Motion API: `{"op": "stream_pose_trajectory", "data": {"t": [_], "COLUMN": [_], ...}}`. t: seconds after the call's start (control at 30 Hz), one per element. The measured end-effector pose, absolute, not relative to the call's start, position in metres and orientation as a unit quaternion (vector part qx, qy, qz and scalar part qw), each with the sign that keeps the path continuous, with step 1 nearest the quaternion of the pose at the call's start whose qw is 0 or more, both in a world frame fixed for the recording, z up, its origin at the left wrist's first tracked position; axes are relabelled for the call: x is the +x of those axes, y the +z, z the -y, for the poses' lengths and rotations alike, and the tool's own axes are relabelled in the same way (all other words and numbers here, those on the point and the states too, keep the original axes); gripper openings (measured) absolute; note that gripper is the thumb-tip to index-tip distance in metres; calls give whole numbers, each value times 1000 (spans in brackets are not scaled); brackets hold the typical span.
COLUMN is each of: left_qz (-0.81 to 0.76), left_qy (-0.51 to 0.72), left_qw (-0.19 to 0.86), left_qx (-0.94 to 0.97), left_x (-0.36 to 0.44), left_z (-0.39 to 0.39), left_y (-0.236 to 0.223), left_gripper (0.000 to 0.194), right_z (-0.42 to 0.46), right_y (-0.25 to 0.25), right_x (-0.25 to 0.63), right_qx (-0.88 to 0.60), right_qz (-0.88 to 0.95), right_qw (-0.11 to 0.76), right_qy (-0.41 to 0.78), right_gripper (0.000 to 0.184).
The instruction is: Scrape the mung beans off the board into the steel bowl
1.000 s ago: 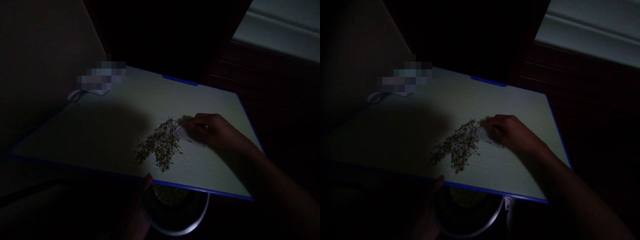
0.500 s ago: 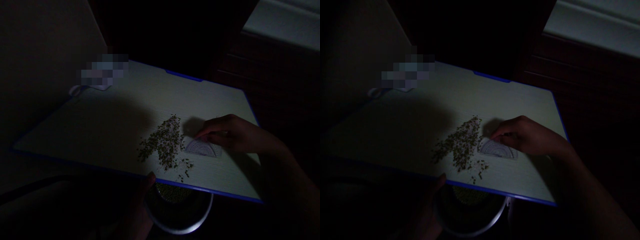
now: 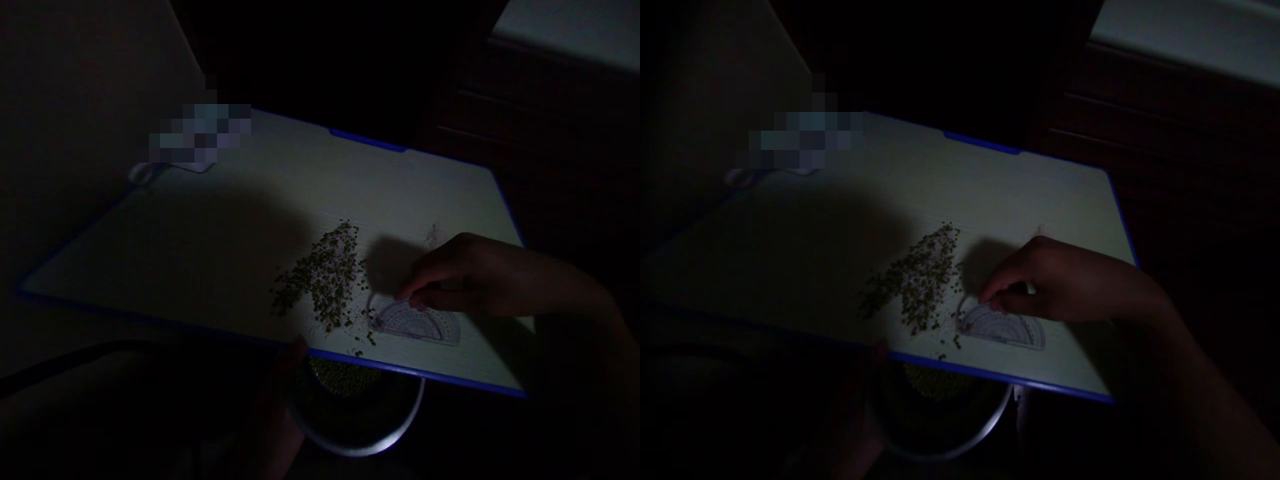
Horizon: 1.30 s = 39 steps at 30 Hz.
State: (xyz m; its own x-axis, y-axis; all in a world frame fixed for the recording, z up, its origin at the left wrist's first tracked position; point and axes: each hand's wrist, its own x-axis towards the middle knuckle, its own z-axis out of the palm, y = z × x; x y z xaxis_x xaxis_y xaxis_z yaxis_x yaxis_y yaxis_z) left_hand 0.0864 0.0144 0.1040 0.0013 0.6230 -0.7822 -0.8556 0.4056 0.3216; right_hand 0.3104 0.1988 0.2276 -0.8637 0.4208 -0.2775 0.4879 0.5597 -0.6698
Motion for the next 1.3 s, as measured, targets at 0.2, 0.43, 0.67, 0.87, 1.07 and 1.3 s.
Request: {"op": "stream_pose_trajectory", "data": {"t": [0.2,0.43,0.67,0.87,1.07,1.3], "left_qz": [-493,-455,-474,-462,-466,-438], "left_qy": [528,529,529,535,545,545], "left_qw": [682,702,684,692,688,711], "left_qx": [-115,-144,-164,-145,-115,-80], "left_x": [86,87,87,87,88,87], "left_z": [-12,-13,-12,-11,-13,-14], "left_y": [103,107,87,87,90,93], "left_gripper": [15,19,41,39,31,20], "right_z": [-200,-199,-199,-198,-198,-196], "right_y": [225,223,224,221,217,211], "right_x": [309,310,307,305,303,300], "right_qx": [252,252,232,229,224,215], "right_qz": [-879,-879,-881,-877,-873,-864], "right_qw": [43,47,59,62,72,95], "right_qy": [-403,-402,-407,-418,-427,-446], "right_gripper": [27,24,32,32,27,26]}}
